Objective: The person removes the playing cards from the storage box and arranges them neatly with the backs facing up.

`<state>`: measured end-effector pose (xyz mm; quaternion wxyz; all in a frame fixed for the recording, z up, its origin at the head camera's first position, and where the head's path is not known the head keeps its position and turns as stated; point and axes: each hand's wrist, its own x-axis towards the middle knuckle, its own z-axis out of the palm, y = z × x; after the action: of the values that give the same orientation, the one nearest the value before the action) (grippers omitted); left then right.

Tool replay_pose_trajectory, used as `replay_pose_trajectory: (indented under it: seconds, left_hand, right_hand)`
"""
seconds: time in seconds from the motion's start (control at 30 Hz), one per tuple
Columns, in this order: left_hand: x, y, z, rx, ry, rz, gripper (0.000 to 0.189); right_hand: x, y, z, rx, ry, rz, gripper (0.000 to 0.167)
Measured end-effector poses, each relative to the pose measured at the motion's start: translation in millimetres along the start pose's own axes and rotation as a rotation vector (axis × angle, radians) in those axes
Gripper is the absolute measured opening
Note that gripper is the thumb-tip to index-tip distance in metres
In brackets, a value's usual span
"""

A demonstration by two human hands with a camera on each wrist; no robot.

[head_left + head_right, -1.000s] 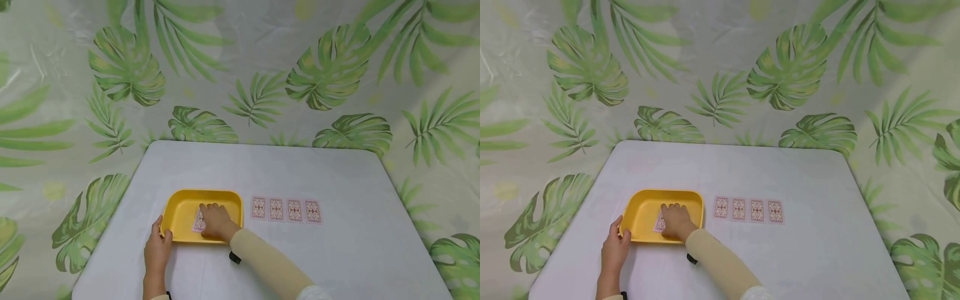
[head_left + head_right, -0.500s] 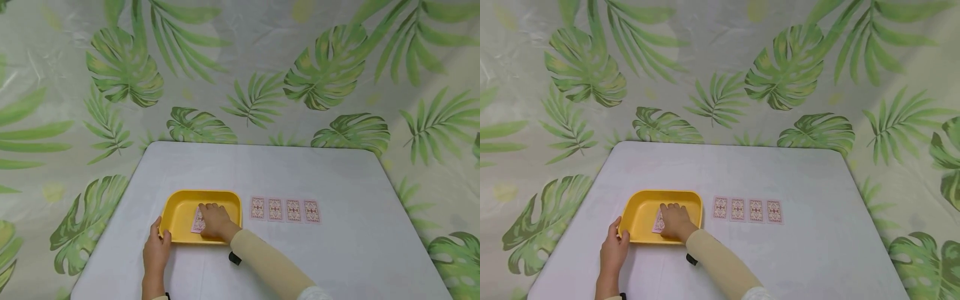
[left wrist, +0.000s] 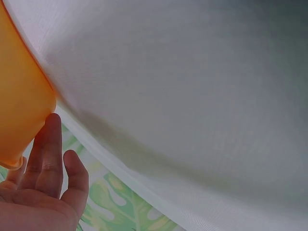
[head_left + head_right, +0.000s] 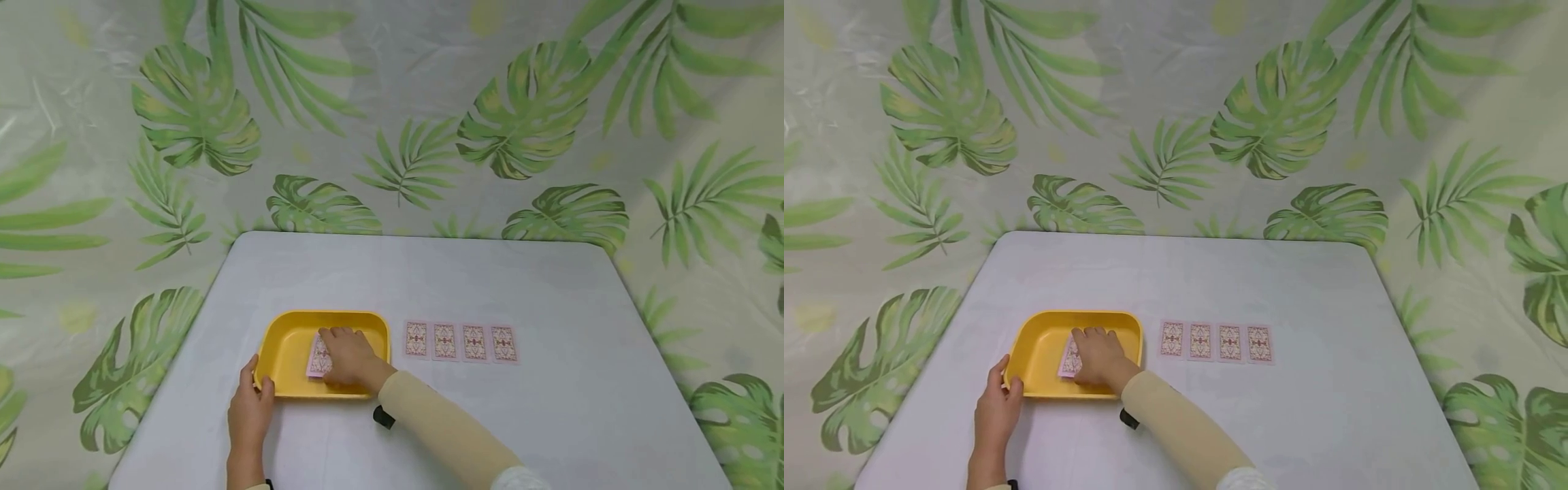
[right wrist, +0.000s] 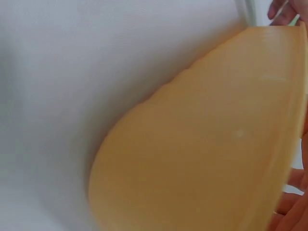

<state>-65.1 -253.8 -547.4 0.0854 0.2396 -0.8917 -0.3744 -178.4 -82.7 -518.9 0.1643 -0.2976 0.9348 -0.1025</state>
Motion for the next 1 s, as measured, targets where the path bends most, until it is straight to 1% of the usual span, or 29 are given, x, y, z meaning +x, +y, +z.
replay_pose_trajectory:
  seconds: [0.13,0.3,0.43,0.57,0.67,0.83,1.0]
  left_hand:
    - [-0.1,0.5,-0.9,0.003,-0.006,0.005,0.052]
    - [-1.0,1.7,-1.0,0.01,0.003,0.016,0.051]
    - [-2.2,3.0,-1.0,0.007,0.009,0.019,0.051]
    - [-2.7,3.8,-0.7,0.008,0.02,0.025,0.051]
    - [-2.6,3.6,-1.1,0.01,0.031,0.025,0.051]
    - [-1.5,4.4,-2.8,0.016,0.006,0.004,0.052]
    - [-2.9,4.7,-2.6,0.012,-0.006,-0.008,0.053]
  right_hand:
    - [-2.4,1.3,-6.8,0.001,0.026,-0.021,0.092]
    - [-6.0,7.3,-18.0,0.016,0.055,-0.054,0.092]
    - [-9.3,18.2,-30.3,0.005,0.058,-0.095,0.092]
    - [-13.9,32.0,-46.9,-0.032,0.092,-0.12,0.092]
    - [-18.2,42.1,-58.0,-0.044,0.11,-0.123,0.094]
    - [-24.1,61.3,-70.6,-0.031,0.12,-0.111,0.094]
    - [-30.0,82.4,-76.5,-0.018,0.129,-0.087,0.093]
